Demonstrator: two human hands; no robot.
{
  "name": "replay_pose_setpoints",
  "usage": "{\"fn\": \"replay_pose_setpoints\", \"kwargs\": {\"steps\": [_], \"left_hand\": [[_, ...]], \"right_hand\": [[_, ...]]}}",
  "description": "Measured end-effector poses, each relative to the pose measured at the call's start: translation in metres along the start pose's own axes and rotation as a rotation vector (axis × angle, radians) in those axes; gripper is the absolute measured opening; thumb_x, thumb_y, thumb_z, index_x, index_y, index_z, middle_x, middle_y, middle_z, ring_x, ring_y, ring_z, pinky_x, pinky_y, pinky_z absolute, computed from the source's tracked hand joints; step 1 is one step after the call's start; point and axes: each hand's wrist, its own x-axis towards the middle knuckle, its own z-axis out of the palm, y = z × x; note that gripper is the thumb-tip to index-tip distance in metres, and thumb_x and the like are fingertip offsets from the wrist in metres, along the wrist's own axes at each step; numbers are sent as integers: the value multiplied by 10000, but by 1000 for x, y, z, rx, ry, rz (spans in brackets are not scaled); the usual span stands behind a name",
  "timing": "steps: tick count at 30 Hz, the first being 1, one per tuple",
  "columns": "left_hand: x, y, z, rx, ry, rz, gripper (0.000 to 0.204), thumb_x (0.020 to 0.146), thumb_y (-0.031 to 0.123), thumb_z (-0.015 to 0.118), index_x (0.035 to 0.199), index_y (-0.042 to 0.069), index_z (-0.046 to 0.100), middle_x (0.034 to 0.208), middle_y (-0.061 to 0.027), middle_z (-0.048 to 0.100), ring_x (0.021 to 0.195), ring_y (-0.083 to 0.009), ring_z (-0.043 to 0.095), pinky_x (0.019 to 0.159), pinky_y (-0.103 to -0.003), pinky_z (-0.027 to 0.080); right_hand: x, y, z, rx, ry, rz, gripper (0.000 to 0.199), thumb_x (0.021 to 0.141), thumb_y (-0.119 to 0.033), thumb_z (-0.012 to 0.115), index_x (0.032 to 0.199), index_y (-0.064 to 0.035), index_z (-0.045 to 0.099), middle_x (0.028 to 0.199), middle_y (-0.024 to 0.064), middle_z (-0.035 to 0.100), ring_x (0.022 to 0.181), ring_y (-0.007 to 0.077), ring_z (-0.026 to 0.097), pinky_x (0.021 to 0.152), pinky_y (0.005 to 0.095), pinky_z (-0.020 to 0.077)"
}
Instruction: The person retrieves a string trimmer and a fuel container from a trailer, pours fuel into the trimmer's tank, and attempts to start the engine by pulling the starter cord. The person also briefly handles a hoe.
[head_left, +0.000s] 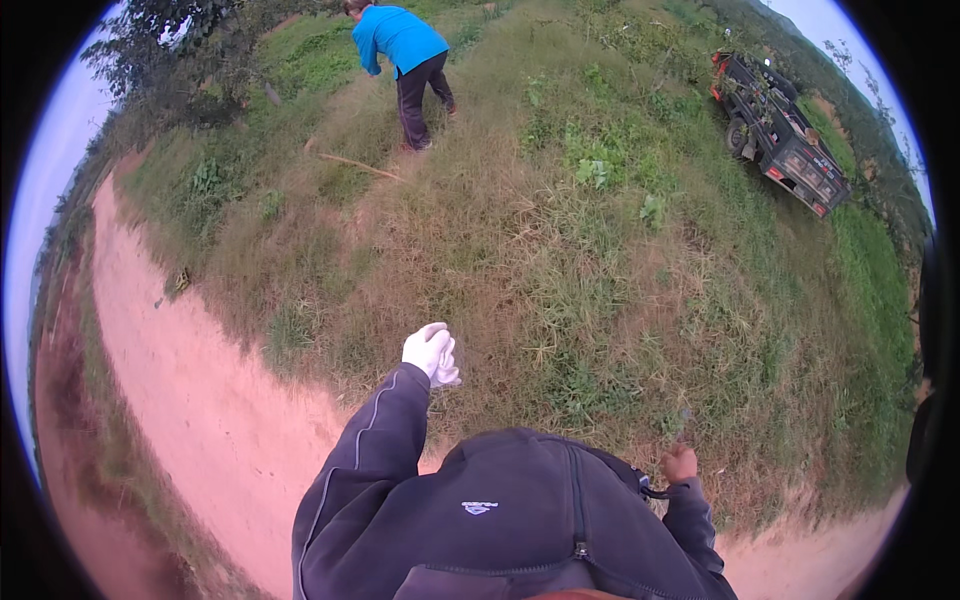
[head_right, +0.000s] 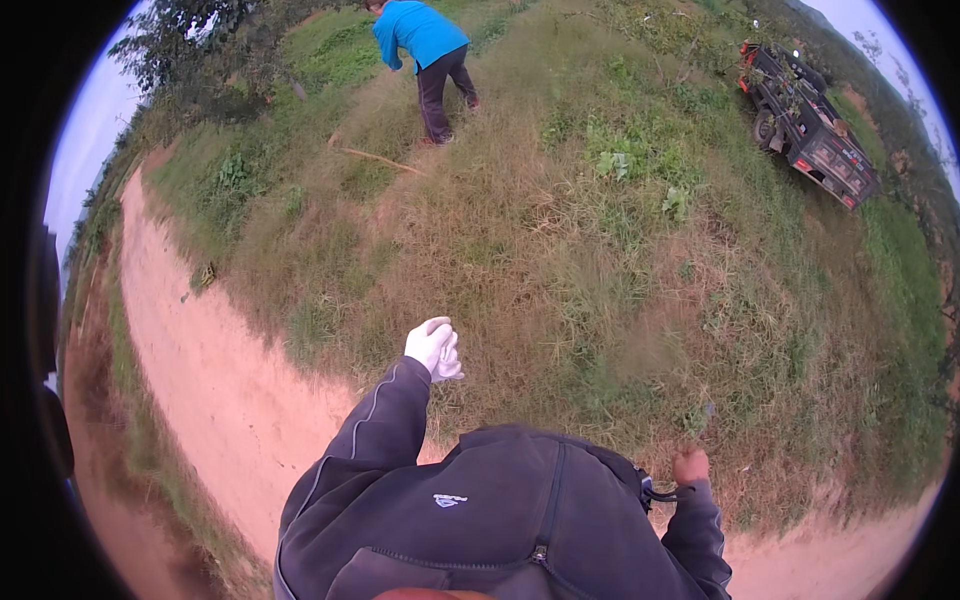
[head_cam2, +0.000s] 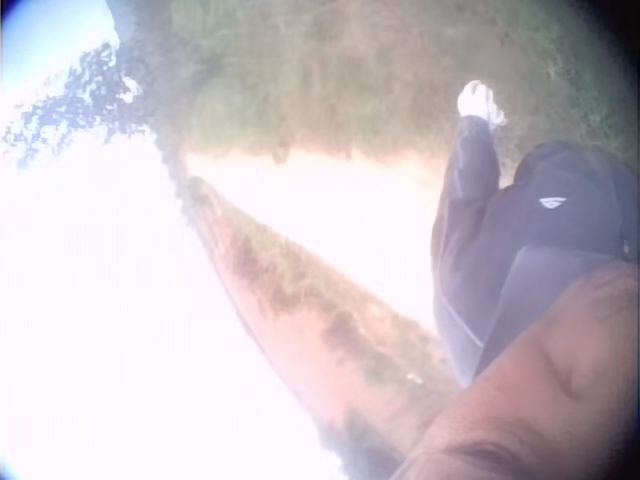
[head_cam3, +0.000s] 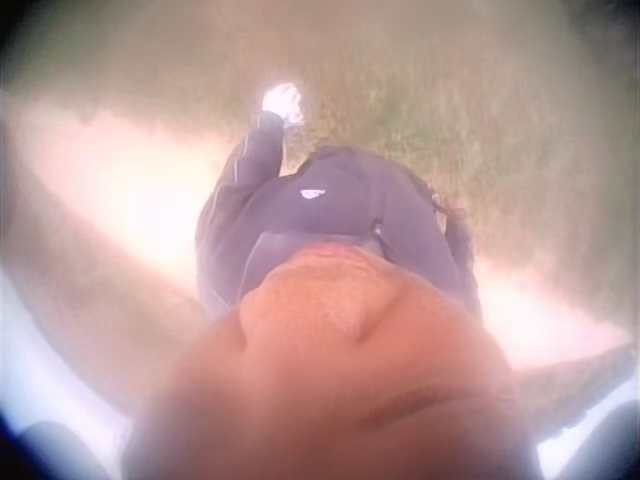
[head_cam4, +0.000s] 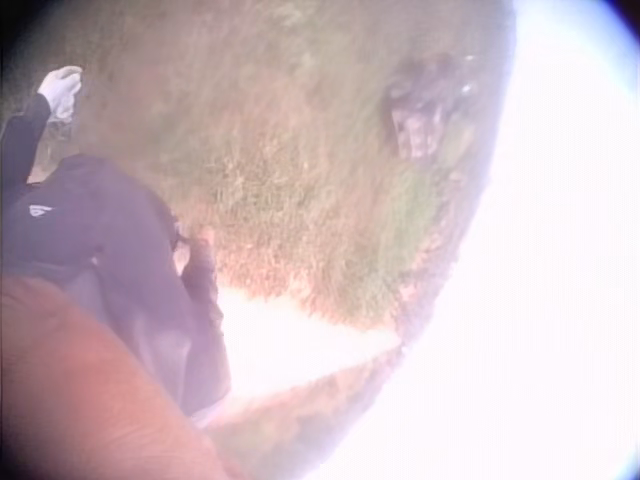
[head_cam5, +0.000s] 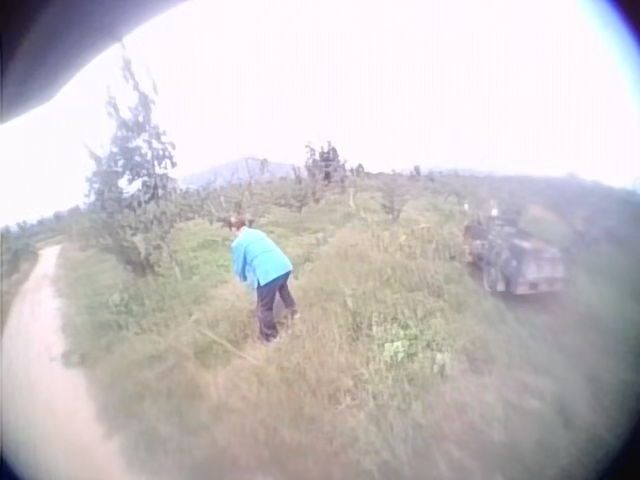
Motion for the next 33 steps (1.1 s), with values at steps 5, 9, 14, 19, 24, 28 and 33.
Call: {"fn": "replay_pose_setpoints", "kwargs": {"steps": [5,9,14,19,24,28,33], "left_hand": [[-34,168,89,-111,-85,305,339,1117,245,684,1374,26,662,1043,-144,753,839,-281,734,705,-475,639],[-35,163,168,-472,-476,84,340,1134,347,652,1328,72,703,1068,-109,747,877,-267,727,758,-455,619],[-110,105,189,-485,-425,-33,439,1181,404,583,1450,69,673,1167,-67,754,839,-246,735,677,-430,614],[-175,97,223,-376,-410,-102,508,1203,452,511,1557,99,603,1142,-43,769,774,-258,750,448,-383,519],[-200,61,248,-294,-453,-98,519,1203,421,527,1561,47,556,1120,-105,761,721,-223,725,519,-392,591],[-210,18,247,-288,-450,-193,535,1196,399,549,1559,5,556,1113,-122,760,768,-143,652,668,-312,590],[-196,-36,218,16,-290,22,510,1139,296,675,1560,19,596,1319,-138,753,1053,-180,744,908,-332,624]], "right_hand": [[51,-385,5,720,-428,-223,445,1060,-161,736,1453,10,618,1148,131,779,839,144,725,630,284,542],[-2,-482,18,815,-588,-413,779,1053,-220,808,1702,-23,424,1527,241,660,1179,250,746,800,339,611],[-43,-456,-10,1038,-708,-429,925,1027,-229,856,1766,-76,321,1660,255,536,1243,277,715,881,383,636],[-78,-438,-56,886,-578,-665,913,1009,-182,873,1756,-69,361,1682,203,528,1259,230,690,944,355,612],[-99,-418,-58,816,-505,-715,833,1013,-176,882,1698,-34,429,1488,162,668,1256,222,686,943,333,603],[-100,-388,-56,1046,-791,-253,557,1041,-165,840,1498,5,570,1179,99,770,1011,158,740,845,322,605],[-105,-365,-51,934,-908,-81,209,998,-48,811,1157,-37,675,917,53,790,670,81,687,537,237,474]]}}
